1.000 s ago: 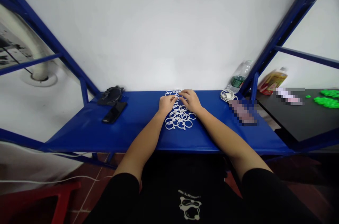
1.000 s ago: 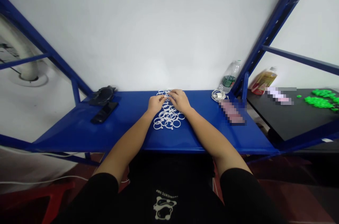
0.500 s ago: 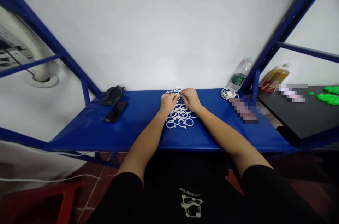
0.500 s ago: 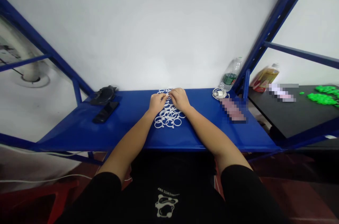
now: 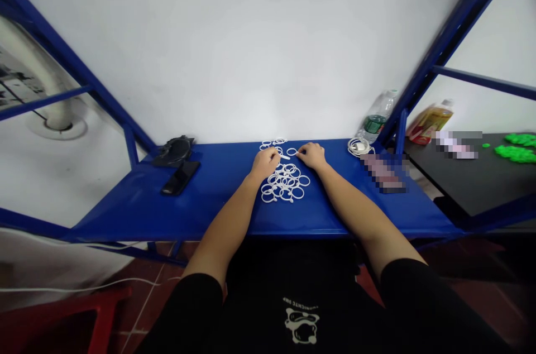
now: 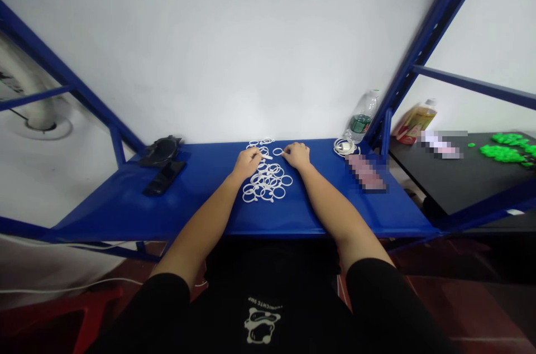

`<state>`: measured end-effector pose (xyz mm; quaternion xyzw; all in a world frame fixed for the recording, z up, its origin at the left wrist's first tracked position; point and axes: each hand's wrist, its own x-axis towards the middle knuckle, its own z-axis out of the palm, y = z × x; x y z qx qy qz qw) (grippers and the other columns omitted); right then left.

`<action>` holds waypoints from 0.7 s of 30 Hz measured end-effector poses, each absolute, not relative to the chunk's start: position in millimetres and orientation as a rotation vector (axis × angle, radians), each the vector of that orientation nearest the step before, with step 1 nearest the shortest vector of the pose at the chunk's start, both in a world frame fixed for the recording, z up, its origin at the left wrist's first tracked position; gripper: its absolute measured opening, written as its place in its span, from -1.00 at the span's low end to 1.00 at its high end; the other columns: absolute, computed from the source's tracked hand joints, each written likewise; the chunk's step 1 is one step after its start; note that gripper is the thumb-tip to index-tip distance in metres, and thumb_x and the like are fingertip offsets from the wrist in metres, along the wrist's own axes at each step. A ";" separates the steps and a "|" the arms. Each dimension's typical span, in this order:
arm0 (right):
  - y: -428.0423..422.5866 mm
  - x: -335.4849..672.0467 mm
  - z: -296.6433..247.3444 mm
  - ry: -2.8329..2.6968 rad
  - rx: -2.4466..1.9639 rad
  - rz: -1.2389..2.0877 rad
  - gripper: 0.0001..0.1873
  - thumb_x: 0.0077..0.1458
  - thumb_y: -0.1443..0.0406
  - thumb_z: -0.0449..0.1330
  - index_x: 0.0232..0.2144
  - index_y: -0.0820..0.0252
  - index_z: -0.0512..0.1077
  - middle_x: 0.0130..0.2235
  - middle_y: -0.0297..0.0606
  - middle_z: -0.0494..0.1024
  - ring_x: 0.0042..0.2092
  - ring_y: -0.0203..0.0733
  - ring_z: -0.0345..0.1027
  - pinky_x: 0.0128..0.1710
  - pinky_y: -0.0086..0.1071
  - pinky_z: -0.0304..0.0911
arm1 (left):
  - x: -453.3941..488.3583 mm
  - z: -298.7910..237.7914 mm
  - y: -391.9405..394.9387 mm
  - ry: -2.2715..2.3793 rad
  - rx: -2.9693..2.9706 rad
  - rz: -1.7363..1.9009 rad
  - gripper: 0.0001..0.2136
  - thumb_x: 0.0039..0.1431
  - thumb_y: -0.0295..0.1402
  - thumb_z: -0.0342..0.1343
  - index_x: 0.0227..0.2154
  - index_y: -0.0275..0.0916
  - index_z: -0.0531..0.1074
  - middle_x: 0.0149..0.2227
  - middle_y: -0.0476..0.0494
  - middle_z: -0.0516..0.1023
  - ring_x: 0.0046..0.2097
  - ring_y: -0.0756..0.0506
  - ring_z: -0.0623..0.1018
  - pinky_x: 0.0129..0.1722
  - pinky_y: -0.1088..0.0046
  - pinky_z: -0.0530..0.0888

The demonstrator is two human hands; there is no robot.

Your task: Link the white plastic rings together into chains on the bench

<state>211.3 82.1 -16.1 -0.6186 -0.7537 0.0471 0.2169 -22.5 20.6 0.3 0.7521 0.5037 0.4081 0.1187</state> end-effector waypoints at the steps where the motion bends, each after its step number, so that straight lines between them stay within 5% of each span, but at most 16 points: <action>1: 82.6 210.9 -17.2 -2.077 -1.675 0.120 -0.79 0.25 0.10 0.29 -0.20 0.02 0.68 0.00 -0.14 0.65 0.08 0.10 0.43 0.14 -0.02 0.27 | -21.8 0.9 19.4 1.438 2.214 1.149 -0.79 0.27 -0.39 0.04 -0.44 -0.19 0.52 -0.40 -0.05 0.59 -0.30 -0.08 0.54 -0.23 0.41 0.42; 8: 80.7 202.1 -16.0 -1.859 -1.193 0.246 -0.79 0.27 0.16 0.26 -0.23 0.11 0.65 -0.20 -0.17 0.71 -0.16 -0.03 0.55 -0.04 -0.15 0.42 | -18.5 1.4 17.1 1.367 2.304 0.969 -0.66 0.41 -0.22 0.02 -0.41 -0.20 0.59 -0.37 -0.09 0.62 -0.30 -0.08 0.55 -0.20 0.38 0.45; 14: 64.3 177.0 -12.1 -1.894 -0.865 0.524 -0.73 0.25 0.10 0.27 -0.21 0.14 0.64 -0.24 -0.21 0.71 -0.23 -0.11 0.56 -0.17 -0.27 0.43 | -21.0 -2.8 23.0 1.402 2.261 1.203 -0.74 0.42 -0.22 0.11 -0.01 -0.18 0.62 -0.18 -0.14 0.68 -0.22 -0.10 0.60 -0.15 0.40 0.47; 21: 62.9 177.7 -13.3 -1.961 -0.783 0.601 -0.72 0.24 0.08 0.28 -0.31 0.17 0.61 -0.33 -0.25 0.66 -0.34 -0.18 0.47 -0.29 -0.32 0.33 | -23.9 -1.7 25.9 1.441 2.271 1.169 -0.70 0.39 -0.12 0.15 -0.31 -0.22 0.63 -0.34 -0.11 0.66 -0.28 -0.09 0.58 -0.22 0.41 0.44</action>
